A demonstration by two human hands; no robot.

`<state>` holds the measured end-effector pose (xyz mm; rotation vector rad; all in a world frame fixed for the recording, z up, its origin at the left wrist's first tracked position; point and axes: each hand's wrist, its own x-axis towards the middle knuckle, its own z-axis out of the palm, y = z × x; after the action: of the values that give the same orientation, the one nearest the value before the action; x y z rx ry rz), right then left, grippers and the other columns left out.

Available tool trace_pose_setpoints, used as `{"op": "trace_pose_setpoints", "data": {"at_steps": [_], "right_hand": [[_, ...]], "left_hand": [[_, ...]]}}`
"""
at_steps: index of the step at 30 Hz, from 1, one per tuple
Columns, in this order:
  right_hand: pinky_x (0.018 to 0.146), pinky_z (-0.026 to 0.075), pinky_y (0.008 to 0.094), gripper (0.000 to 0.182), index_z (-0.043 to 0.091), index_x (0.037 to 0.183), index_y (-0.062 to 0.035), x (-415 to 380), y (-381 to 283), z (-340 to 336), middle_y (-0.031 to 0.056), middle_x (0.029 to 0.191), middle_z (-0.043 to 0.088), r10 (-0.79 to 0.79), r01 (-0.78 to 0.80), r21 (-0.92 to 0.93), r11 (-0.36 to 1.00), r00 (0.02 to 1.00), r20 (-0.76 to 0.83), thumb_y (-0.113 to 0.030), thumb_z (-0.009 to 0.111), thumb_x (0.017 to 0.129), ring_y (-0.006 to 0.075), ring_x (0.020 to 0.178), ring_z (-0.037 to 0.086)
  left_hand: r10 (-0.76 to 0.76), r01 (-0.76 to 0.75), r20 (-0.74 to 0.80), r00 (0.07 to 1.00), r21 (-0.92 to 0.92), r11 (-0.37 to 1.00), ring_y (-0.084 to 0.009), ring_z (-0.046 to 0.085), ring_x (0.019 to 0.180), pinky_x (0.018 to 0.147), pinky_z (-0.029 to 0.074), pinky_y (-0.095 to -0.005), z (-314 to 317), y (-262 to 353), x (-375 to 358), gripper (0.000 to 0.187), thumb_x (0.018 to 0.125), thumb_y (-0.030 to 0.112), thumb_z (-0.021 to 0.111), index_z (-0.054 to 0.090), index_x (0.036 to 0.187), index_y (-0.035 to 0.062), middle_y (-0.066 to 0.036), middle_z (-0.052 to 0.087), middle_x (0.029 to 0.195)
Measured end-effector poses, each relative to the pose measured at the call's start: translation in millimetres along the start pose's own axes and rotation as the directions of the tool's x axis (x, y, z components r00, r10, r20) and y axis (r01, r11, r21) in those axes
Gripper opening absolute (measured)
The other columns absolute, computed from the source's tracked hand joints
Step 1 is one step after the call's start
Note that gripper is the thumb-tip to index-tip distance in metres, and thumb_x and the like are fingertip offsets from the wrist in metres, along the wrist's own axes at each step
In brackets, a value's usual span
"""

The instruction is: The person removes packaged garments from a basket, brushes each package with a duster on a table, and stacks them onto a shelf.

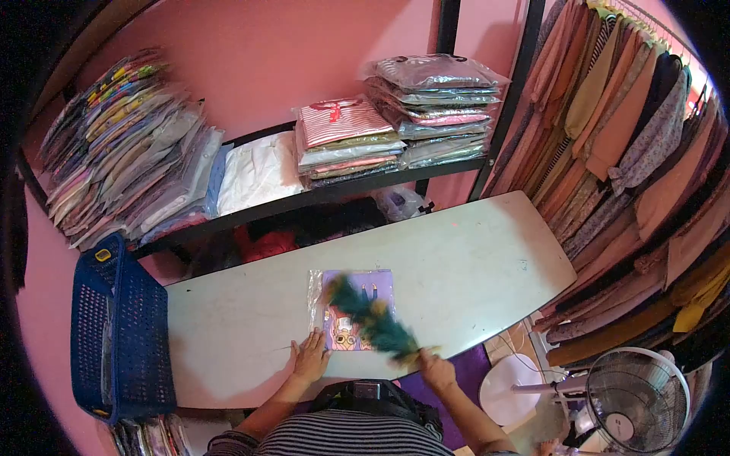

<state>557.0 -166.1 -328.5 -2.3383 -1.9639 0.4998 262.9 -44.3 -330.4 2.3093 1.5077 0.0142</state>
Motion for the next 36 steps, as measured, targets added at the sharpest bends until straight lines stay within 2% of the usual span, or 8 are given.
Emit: {"op": "trace_pose_setpoints", "data": {"at_steps": [4,6,10,14,24,26,32,36], "right_hand": [[0.048,0.044,0.0464,0.035,0.039,0.113,-0.0126,38.6,37.7,-3.1,0.0180,0.069,0.057,0.178,-0.190,-0.005,0.982,0.930,-0.321,-0.025,0.044,0.081,0.0363,0.060,0.058],[0.066,0.044,0.0461,0.040,0.041,0.118,-0.0116,55.3,42.1,-27.7,0.0217,0.089,0.056,0.390,-0.354,0.220,0.909,0.909,-0.147,-0.027,0.046,0.081,0.0367,0.079,0.057],[0.090,0.028,0.0477,0.065,0.027,0.131,-0.0129,59.0,24.8,-24.1,0.0209,0.113,0.043,0.161,-0.303,-0.155,0.940,0.797,-0.582,-0.027,0.056,0.074,0.0350,0.108,0.038],[0.079,0.041,0.0424,0.059,0.036,0.121,-0.0034,54.7,-12.6,14.2,0.0251,0.109,0.044,0.034,0.122,0.259,0.958,0.851,-0.525,-0.017,0.061,0.069,0.0381,0.096,0.046],[0.058,0.048,0.0339,0.046,0.049,0.108,0.0000,108.9,-31.8,27.3,0.0116,0.072,0.061,0.237,-0.106,0.713,0.693,0.968,-0.087,-0.016,0.066,0.068,0.0241,0.064,0.060],[0.059,0.049,0.0293,0.038,0.052,0.106,0.0007,116.2,-28.4,14.5,0.0092,0.078,0.061,0.098,-0.256,0.963,0.088,0.964,0.247,-0.005,0.063,0.070,0.0196,0.066,0.060],[0.069,0.049,0.0261,0.037,0.051,0.109,0.0030,114.1,-40.2,-124.0,0.0095,0.095,0.059,-0.228,-0.263,0.924,-0.277,0.952,0.203,0.006,0.055,0.072,0.0165,0.078,0.059],[0.082,0.043,0.0273,0.042,0.049,0.114,0.0011,133.1,-58.1,-224.5,0.0058,0.104,0.056,-0.259,0.037,0.980,-0.194,0.962,-0.088,0.006,0.053,0.072,0.0142,0.094,0.053]], "left_hand": [[0.086,-0.131,-0.183,0.979,-0.252,0.959,-0.0300,0.032,0.117,0.095,0.025,-0.0474,16.4,-21.7,20.7,0.051,0.076,0.024,0.054,0.040,0.119,0.0022,-0.018,0.032,0.129],[-0.255,0.120,-0.508,0.823,-0.285,0.951,-0.0328,0.040,0.103,0.089,0.032,-0.0404,15.4,-15.0,29.3,0.043,0.069,0.022,0.061,0.049,0.104,-0.0008,-0.020,0.045,0.110],[-0.264,0.183,-0.488,0.832,-0.207,0.961,-0.0337,0.042,0.098,0.087,0.033,-0.0420,8.8,-14.7,41.2,0.041,0.066,0.025,0.064,0.051,0.095,-0.0014,-0.019,0.049,0.096],[-0.207,0.088,-0.355,0.911,-0.325,0.942,-0.0312,0.049,0.090,0.079,0.040,-0.0385,24.2,-23.6,59.8,0.045,0.061,0.025,0.070,0.050,0.093,0.0001,-0.016,0.053,0.088],[-0.328,0.194,0.013,0.944,-0.830,0.524,-0.0195,0.057,0.077,0.065,0.047,-0.0290,14.7,-4.8,78.2,0.050,0.065,0.013,0.068,0.047,0.107,-0.0016,-0.012,0.058,0.087],[-0.249,0.287,0.205,0.947,-0.886,0.364,-0.0107,0.055,0.076,0.066,0.046,-0.0229,-35.2,24.5,67.9,0.045,0.071,0.003,0.060,0.045,0.114,-0.0009,-0.005,0.058,0.091],[-0.128,0.060,0.043,0.991,-0.989,0.138,-0.0079,0.054,0.077,0.065,0.045,-0.0204,-138.6,65.3,54.4,0.043,0.075,0.000,0.053,0.044,0.117,0.0006,-0.004,0.056,0.099],[-0.076,-0.272,-0.283,0.956,-0.954,0.125,-0.0098,0.054,0.086,0.075,0.045,-0.0232,-219.0,84.4,67.5,0.050,0.075,-0.003,0.053,0.038,0.122,-0.0006,-0.005,0.055,0.102]]}}
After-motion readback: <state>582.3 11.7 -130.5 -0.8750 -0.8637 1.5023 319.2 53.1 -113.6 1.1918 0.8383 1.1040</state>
